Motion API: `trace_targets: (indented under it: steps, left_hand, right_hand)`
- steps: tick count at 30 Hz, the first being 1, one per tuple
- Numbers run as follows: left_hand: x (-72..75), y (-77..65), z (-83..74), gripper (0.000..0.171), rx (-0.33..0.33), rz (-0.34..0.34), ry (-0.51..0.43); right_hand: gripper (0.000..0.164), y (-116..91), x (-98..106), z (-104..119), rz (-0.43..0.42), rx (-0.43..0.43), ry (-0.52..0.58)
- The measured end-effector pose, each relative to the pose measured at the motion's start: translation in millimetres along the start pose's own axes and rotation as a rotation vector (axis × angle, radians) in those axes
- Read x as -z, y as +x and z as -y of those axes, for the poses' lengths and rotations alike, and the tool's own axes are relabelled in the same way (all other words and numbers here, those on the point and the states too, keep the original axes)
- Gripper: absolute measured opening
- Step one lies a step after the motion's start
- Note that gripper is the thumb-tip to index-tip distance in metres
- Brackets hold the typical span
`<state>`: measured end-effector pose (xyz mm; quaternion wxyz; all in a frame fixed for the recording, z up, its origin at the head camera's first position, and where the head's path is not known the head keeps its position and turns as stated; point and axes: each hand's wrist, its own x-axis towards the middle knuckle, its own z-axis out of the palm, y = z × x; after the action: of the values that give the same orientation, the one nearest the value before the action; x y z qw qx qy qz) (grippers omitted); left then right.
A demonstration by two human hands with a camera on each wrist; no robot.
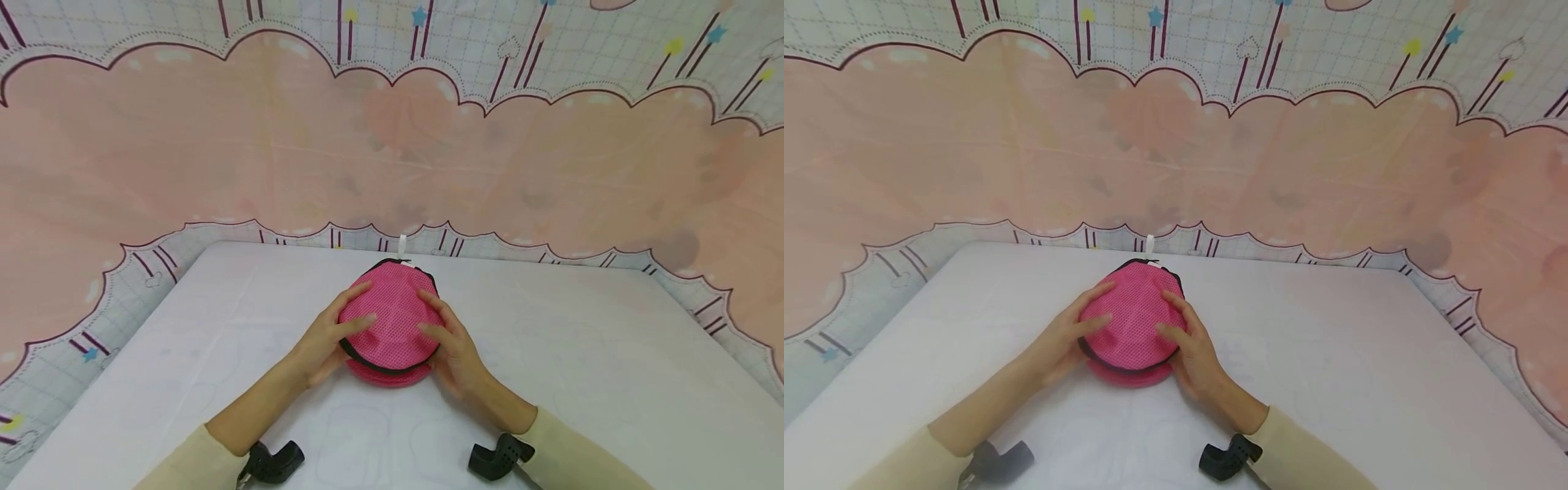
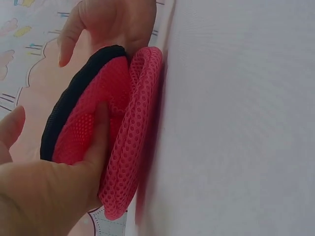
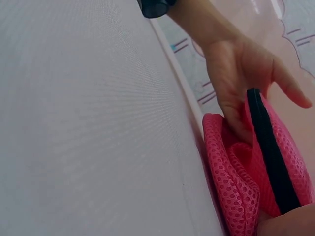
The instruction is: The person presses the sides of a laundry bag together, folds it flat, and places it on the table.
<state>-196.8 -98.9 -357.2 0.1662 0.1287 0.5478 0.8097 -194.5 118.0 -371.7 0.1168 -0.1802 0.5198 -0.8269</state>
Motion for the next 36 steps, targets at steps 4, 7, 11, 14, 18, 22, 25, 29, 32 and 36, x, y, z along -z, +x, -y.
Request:
trace_targets:
  steps: [4, 7, 11, 14, 18, 22, 25, 29, 32, 36]
  left_hand:
    - [2.2, 0.2, 1.4, 0.064, 0.007, -0.028, 0.005]
    - [2.9, 0.2, 2.3, 0.065, 0.022, -0.031, 0.017]
    - [4.3, 0.0, 4.3, 0.065, 0.040, -0.028, 0.027]
    - [5.1, 0.1, 5.9, 0.065, 0.039, -0.028, 0.032]
    - [4.5, 1.0, 7.6, 0.065, 0.035, -0.031, 0.036]
    - [4.1, 2.2, 8.9, 0.064, 0.043, -0.042, 0.030]
    - [3.3, 2.2, 8.7, 0.063, 0.054, -0.059, 0.034]
    - [1.3, 2.2, 8.2, 0.062, 0.068, -0.091, 0.051]
    - [-1.2, 1.5, 7.0, 0.062, 0.071, -0.111, 0.093]
    - [-5.1, 0.3, 4.5, 0.063, 0.076, -0.131, 0.173]
  right_hand:
    - [0.059, 0, 0, 0, 0.004, -0.007, -0.013]
    - [0.059, 0, 1, -1, 0.000, -0.014, -0.028]
    - [0.060, 0, 1, -2, -0.002, -0.024, -0.030]
    - [0.060, 0, 1, -3, 0.002, -0.026, -0.021]
    - [0.057, 1, 2, -3, 0.012, -0.027, 0.005]
    - [0.057, 1, 2, -3, 0.010, -0.043, 0.019]
    - [0.057, 2, 2, -4, -0.012, -0.061, 0.013]
    - [0.056, 2, 1, -4, -0.050, -0.078, 0.000]
    - [0.055, 2, 0, -4, -0.073, -0.090, -0.003]
    - [0.054, 2, 0, -3, -0.084, -0.100, -0.007]
